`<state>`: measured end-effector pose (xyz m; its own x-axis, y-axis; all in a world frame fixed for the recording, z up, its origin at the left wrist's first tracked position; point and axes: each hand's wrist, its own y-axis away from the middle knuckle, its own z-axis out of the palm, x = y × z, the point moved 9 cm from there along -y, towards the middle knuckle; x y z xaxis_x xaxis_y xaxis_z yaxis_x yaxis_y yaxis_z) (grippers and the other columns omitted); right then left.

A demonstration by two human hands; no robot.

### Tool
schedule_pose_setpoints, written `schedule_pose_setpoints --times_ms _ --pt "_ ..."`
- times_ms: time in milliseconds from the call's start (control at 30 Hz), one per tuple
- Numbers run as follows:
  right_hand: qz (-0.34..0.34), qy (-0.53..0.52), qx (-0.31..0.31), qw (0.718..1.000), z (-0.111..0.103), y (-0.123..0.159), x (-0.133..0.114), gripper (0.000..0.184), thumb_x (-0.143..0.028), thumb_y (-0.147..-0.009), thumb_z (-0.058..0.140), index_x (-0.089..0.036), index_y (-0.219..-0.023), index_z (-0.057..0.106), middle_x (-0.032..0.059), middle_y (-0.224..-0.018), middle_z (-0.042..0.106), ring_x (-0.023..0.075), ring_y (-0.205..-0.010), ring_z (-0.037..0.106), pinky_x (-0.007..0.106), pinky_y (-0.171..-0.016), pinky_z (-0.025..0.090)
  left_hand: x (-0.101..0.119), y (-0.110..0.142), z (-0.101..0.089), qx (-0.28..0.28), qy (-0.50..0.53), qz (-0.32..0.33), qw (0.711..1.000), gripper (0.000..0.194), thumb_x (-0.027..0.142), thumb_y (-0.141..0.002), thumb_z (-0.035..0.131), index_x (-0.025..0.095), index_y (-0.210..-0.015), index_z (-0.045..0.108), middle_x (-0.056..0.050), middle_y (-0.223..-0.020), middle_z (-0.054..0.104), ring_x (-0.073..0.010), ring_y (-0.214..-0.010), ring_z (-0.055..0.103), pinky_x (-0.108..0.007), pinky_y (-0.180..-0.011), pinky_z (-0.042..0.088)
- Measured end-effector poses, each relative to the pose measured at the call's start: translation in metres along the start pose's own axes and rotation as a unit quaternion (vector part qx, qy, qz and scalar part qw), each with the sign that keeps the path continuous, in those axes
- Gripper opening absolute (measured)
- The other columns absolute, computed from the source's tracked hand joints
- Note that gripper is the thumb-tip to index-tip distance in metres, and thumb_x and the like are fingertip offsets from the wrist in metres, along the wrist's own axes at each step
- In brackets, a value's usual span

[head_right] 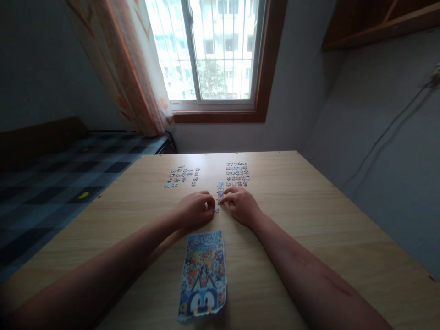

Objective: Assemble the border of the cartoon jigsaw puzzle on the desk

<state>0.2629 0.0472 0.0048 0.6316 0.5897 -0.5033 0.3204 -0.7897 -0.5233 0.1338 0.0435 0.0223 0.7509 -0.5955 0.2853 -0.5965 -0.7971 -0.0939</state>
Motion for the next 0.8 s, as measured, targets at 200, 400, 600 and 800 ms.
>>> schedule_pose_setpoints --times_ms 200,400,600,800 --pt "-0.003 0.004 -0.004 1.000 0.0003 -0.0019 -0.0020 0.035 -0.004 -0.080 0.058 -0.029 -0.085 0.081 0.0033 -0.106 0.074 0.0203 -0.099 0.066 0.037 -0.094 0.052 -0.0059 -0.0062 0.0074 -0.038 0.016 -0.022 0.999 0.015 0.027 -0.071 0.062 0.021 -0.082 0.071 -0.003 -0.088 0.068 -0.0173 -0.075 0.059 -0.028 -0.068 0.044" --pt "-0.003 0.004 -0.009 1.000 0.0008 -0.0040 -0.0051 0.033 -0.005 -0.082 0.058 -0.028 -0.084 0.081 0.0036 -0.101 0.075 0.0207 -0.096 0.065 0.038 -0.092 0.051 -0.0068 -0.0070 0.0073 -0.025 0.021 -0.031 0.999 0.016 0.029 -0.072 0.062 0.021 -0.084 0.069 -0.003 -0.089 0.067 -0.0174 -0.076 0.058 -0.029 -0.069 0.043" --pt "0.005 -0.003 -0.020 1.000 0.0024 -0.0055 -0.0049 0.033 -0.005 -0.082 0.059 -0.028 -0.084 0.081 0.0031 -0.099 0.076 0.0213 -0.097 0.065 0.038 -0.093 0.050 -0.0021 -0.0102 0.0055 0.027 0.034 -0.031 0.999 0.021 0.027 -0.074 0.060 0.021 -0.091 0.071 -0.004 -0.094 0.066 -0.0188 -0.082 0.061 -0.031 -0.075 0.047" --pt "0.002 -0.008 -0.028 1.000 0.0037 -0.0059 -0.0037 0.033 -0.004 -0.082 0.058 -0.027 -0.086 0.081 0.0032 -0.099 0.076 0.0214 -0.097 0.065 0.039 -0.094 0.048 -0.0013 -0.0104 0.0069 0.045 0.028 -0.030 0.998 0.018 0.025 -0.076 0.060 0.023 -0.089 0.072 -0.003 -0.093 0.066 -0.0191 -0.083 0.062 -0.032 -0.076 0.049"
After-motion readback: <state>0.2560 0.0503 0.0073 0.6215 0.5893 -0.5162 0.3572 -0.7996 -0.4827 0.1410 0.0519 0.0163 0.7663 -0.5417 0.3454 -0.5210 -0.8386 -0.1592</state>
